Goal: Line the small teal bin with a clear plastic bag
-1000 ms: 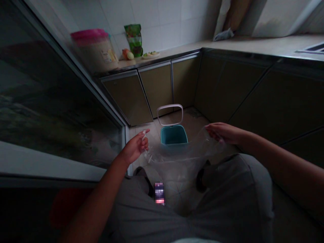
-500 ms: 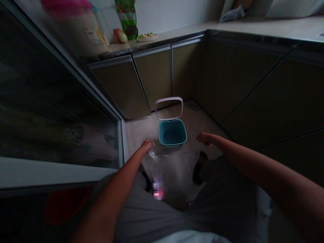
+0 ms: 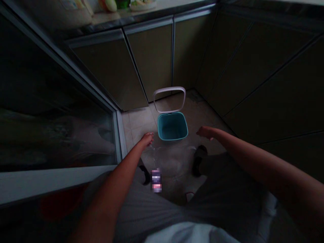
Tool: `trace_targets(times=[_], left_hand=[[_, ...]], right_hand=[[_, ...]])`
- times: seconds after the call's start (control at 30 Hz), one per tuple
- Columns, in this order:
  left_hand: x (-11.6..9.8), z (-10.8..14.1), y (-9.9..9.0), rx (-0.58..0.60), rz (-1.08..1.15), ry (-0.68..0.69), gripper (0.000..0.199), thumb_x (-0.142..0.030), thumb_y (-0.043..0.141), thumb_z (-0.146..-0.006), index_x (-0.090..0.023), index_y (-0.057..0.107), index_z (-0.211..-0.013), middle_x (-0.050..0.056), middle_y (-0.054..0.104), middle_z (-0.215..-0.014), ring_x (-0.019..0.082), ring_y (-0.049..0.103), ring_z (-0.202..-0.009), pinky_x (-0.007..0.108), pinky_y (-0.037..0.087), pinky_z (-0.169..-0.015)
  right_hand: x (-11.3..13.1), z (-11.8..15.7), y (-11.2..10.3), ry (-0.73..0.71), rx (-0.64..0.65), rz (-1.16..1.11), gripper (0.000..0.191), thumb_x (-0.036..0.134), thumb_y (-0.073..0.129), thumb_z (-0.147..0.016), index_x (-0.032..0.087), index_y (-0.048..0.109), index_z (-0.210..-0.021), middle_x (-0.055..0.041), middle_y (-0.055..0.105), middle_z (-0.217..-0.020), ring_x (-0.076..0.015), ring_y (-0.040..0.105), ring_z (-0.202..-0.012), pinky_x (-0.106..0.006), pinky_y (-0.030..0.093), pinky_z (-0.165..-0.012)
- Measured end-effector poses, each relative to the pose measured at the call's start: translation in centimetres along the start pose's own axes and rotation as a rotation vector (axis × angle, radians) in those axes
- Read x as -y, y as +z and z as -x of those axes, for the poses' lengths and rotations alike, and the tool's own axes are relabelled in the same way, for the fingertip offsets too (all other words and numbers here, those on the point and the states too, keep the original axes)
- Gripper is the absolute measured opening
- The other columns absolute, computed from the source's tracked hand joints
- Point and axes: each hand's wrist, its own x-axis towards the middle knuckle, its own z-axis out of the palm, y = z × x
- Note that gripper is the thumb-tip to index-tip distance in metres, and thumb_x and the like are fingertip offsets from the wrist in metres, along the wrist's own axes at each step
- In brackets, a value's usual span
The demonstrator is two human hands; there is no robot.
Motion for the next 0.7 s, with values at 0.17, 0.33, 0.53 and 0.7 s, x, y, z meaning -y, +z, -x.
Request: trace_targets(times=[0.17,0.33,0.53,0.7], left_hand=[[-0.6,-0.2,0.2,-0.050,-0.072,0.018,0.035,-0.026,0.051,-0.098,-0.021,0.063,-0.131,-0.002,0.060,-0.072,0.011,0.051,-0.052,0.021,0.038,-0.051],[-1.1,0.2,0.1,-0.177,-0.206,0.055,0.032,-0.030,0.061,-0.094,-0.019,0.065,-0.124,0.010,0.073,-0.101,0.022,0.070,-0.089,0.027,0.048,-0.069],[-4.4,4.0,-0.5,-0.422,-0.537,0.308,0.049,-0.040,0.067,-0.090,-0.030,0.061,-0.137,0.011,0.067,-0.136,0.030,0.066,-0.121,0.039,0.049,-0.094],[-7.4,7.3,-1.5,-0.230,-0.479,0.522,0.030,-0.038,0.060,-0.095,-0.026,0.071,-0.120,0.004,0.077,-0.103,0.021,0.071,-0.090,0.031,0.051,-0.081]], right_hand=[[-0.2,-0.3,-0.6,-0.036,0.019,0.067,0.039,0.057,0.076,-0.083,0.019,0.069,-0.078,-0.0016,0.058,-0.060,-0.0167,0.061,-0.054,-0.027,0.049,-0.051],[-0.1,-0.3,-0.7,-0.042,-0.004,0.127,0.043,0.058,0.070,-0.090,0.016,0.072,-0.084,-0.0040,0.059,-0.060,-0.0184,0.063,-0.053,-0.029,0.049,-0.053],[0.2,0.6,-1.5,-0.071,-0.142,0.268,0.047,0.051,0.051,-0.102,0.011,0.074,-0.107,-0.0157,0.073,-0.081,-0.0253,0.073,-0.074,-0.032,0.053,-0.066],[0.8,1.0,-3.5,-0.122,-0.435,0.188,0.043,0.049,0.056,-0.098,0.019,0.071,-0.124,-0.0175,0.073,-0.122,-0.0306,0.071,-0.111,-0.035,0.054,-0.083]])
